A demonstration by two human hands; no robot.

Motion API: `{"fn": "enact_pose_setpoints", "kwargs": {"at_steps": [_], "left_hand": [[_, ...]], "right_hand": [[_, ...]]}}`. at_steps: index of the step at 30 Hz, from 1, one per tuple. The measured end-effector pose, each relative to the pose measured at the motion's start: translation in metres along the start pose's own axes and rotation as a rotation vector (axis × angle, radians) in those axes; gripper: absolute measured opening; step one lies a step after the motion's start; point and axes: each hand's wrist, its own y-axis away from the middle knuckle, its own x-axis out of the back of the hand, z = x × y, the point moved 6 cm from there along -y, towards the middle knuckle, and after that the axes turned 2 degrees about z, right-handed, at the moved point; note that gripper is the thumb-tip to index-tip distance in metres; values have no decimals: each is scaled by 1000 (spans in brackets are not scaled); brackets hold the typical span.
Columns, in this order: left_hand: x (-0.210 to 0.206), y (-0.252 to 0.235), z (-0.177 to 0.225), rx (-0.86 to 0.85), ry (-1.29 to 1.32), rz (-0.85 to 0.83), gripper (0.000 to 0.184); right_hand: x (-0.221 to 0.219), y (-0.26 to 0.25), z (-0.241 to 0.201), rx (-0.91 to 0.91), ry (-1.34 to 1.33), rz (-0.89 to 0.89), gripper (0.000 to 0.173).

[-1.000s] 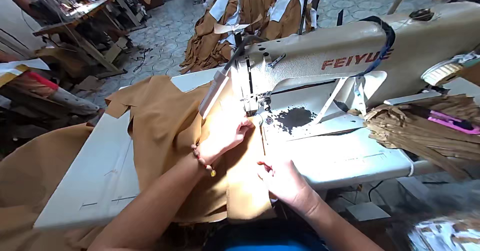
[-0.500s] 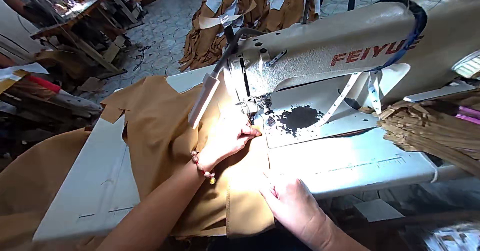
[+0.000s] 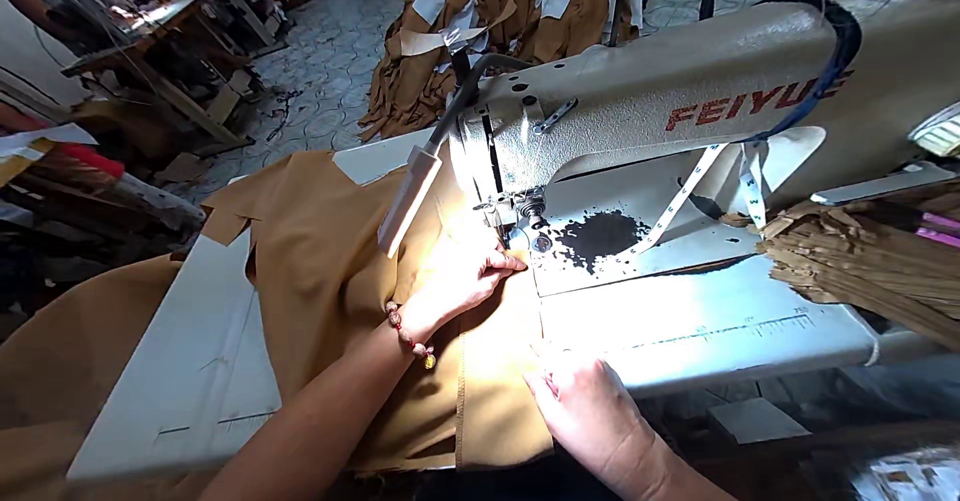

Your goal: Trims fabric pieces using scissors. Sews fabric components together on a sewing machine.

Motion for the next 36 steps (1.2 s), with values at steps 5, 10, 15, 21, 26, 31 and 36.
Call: {"fn": "enact_pose_setpoints", "kwargs": {"at_steps": [5,10,15,21,26,31,36], "left_hand": [[-3,0,3,14,-51,7,21],[-4,3,20,-60,-300,65,25],[-18,14,42,-19,-509,31,34],[-31,32,38,76,-415,61,51],[-24,36,24,97,-382,107,49],[-21,36,15,129,-365,99,50],[-22,38,18,157,-360,83,51]], "right_hand": [[1,-1,0,-26,3,-52,22],[0,-1,-1,-19,2,-36,23],[1,-1,-1,-25,2,-47,30],[1,-2,-2,-14,-3,-62,26],[-6,-14,-6,-16,-30,-111,25],[-10,-23,-6,-59,-59,-185,28],[-10,-21,-6,-38,-45,-159,30]]}}
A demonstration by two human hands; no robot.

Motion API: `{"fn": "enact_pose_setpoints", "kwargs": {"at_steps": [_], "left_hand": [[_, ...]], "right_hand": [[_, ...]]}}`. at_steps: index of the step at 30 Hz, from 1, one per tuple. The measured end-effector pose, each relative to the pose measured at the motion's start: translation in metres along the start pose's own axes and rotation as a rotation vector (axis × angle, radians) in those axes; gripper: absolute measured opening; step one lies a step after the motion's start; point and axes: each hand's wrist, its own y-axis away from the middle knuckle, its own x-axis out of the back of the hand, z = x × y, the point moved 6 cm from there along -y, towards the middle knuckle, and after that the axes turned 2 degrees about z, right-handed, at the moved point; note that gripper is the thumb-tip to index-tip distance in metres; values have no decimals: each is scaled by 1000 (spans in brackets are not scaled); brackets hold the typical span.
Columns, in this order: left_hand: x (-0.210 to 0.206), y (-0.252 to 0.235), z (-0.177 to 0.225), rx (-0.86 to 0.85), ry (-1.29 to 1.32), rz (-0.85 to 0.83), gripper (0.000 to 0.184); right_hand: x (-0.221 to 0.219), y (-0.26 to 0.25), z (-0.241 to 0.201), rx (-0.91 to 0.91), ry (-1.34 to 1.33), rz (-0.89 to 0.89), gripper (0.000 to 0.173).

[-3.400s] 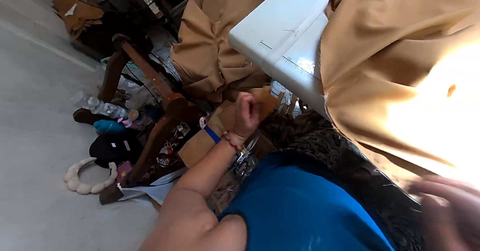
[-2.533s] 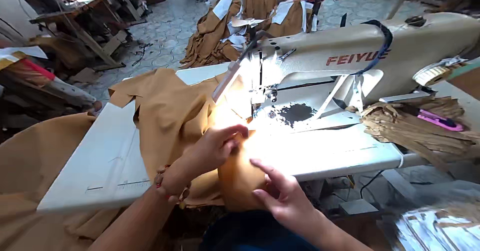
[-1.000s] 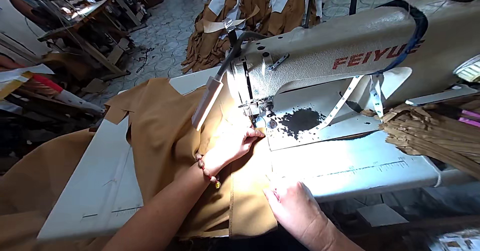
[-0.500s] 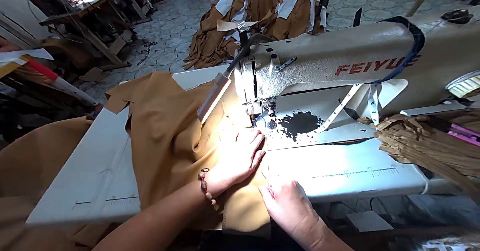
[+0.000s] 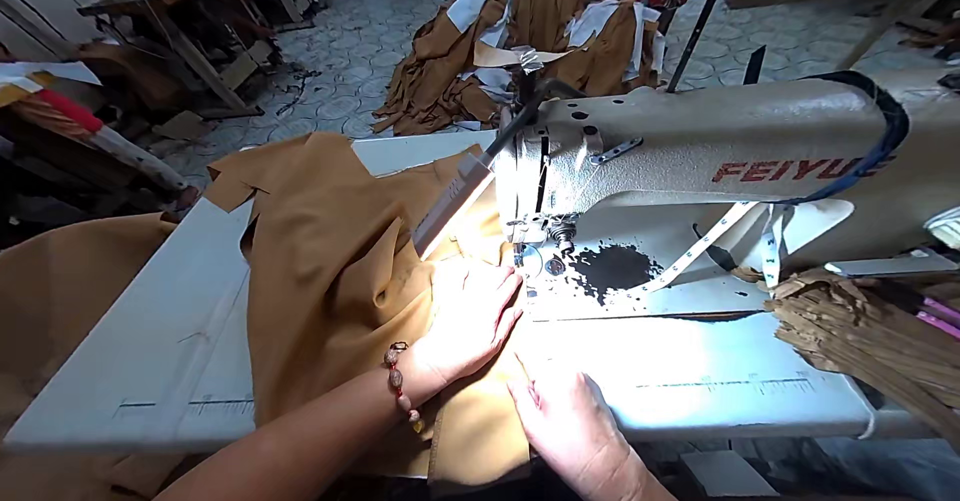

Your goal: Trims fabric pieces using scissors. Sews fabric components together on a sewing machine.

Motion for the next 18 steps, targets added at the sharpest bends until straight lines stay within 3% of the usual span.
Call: {"fn": "enact_pose_setpoints", "kwargs": {"at_steps": [18], "left_hand": [[-1,-1,-3,11,12,-2,52]], "right_hand": [[-3,-3,4,33,-12,36,31]]}}
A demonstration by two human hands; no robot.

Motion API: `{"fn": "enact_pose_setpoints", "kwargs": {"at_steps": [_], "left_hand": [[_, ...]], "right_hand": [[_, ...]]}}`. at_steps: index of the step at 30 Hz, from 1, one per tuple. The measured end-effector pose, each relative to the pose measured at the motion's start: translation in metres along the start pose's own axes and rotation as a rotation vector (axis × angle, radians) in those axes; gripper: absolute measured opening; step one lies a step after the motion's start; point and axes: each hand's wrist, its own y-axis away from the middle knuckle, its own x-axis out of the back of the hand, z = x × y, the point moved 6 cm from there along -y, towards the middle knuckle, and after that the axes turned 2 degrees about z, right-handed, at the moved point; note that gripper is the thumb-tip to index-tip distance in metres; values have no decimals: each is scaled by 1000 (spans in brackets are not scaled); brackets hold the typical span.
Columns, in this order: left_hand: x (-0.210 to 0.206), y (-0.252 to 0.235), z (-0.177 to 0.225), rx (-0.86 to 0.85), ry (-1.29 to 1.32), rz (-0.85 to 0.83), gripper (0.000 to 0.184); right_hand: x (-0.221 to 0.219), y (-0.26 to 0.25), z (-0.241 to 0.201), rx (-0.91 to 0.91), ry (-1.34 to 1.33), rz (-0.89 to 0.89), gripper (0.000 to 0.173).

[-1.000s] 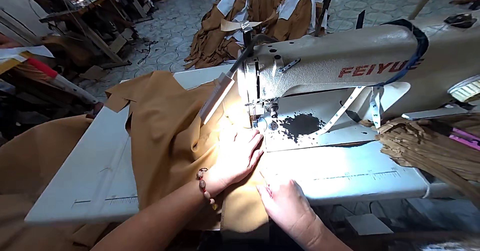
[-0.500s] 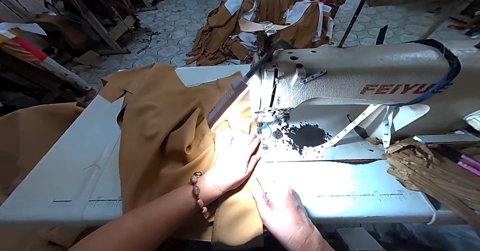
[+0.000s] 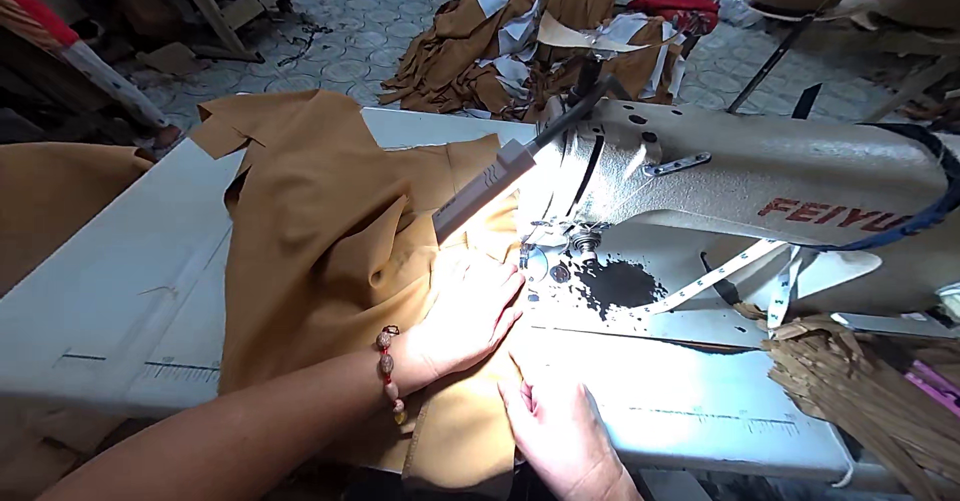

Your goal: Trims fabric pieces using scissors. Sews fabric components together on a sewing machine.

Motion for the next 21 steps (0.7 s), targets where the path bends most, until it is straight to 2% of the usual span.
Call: {"fn": "enact_pose_setpoints", "kwargs": {"at_steps": [4,11,16,21], "left_hand": [[-1,-2,-2,6,7,-32,52],[3,-8,-5,-29,64,15,51],[8,-8,-5,-18,46,-143,52],[3,-6,-9,-36,46,-131,55]], "right_hand": [[-1,-1,1,10,16,10,30],[0,-10,1,-36,42,8,30],[3,-8,1,-11,76,100,28],[3,-9,3,20,106,162,28]]}}
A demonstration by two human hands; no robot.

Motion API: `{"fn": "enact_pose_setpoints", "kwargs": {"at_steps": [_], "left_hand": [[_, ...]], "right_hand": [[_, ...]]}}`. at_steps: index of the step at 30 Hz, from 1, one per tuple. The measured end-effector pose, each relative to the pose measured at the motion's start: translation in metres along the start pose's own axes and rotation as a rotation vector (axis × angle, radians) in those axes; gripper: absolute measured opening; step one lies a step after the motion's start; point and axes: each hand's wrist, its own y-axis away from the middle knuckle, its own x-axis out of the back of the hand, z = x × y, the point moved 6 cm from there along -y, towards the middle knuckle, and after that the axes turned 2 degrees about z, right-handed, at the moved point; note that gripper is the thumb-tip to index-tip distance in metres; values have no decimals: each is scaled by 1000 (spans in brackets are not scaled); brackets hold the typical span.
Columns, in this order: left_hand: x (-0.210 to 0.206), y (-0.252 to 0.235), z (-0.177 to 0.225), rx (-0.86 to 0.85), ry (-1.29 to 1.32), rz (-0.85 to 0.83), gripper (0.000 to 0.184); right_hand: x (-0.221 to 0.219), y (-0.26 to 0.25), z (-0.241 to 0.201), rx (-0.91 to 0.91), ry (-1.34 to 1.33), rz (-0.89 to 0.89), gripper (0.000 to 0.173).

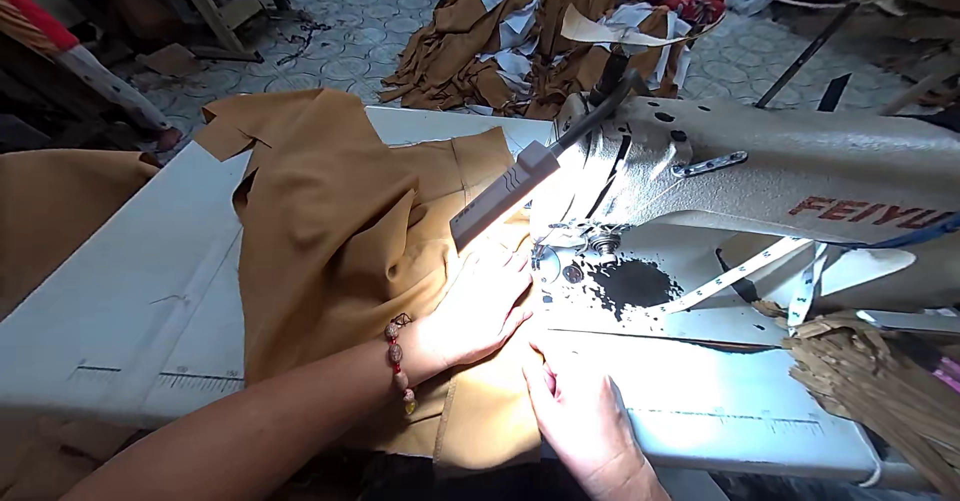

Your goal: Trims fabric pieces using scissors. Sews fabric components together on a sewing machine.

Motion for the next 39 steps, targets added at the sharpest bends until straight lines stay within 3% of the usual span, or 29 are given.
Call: {"fn": "enact_pose_setpoints", "kwargs": {"at_steps": [5,9,15,19,31,39], "left_hand": [[2,-9,-5,10,38,-96,56],[7,-2,2,-25,-70,-49,54],[7,30,23,-36,7,-2,47],[3,38,29,28,21,24,48],[6,14,3,0,-14,85,48],[6,41,11,-133,140,194,39]], "right_hand": [[0,-3,1,-5,37,38,32],[9,13,3,232,-15,170,26],[22,45,16,598,-116,3,18],[26,47,24,619,-111,-19,18],[17,14,26,596,-149,-67,21],[21,28,29,620,-178,-36,21]]}}
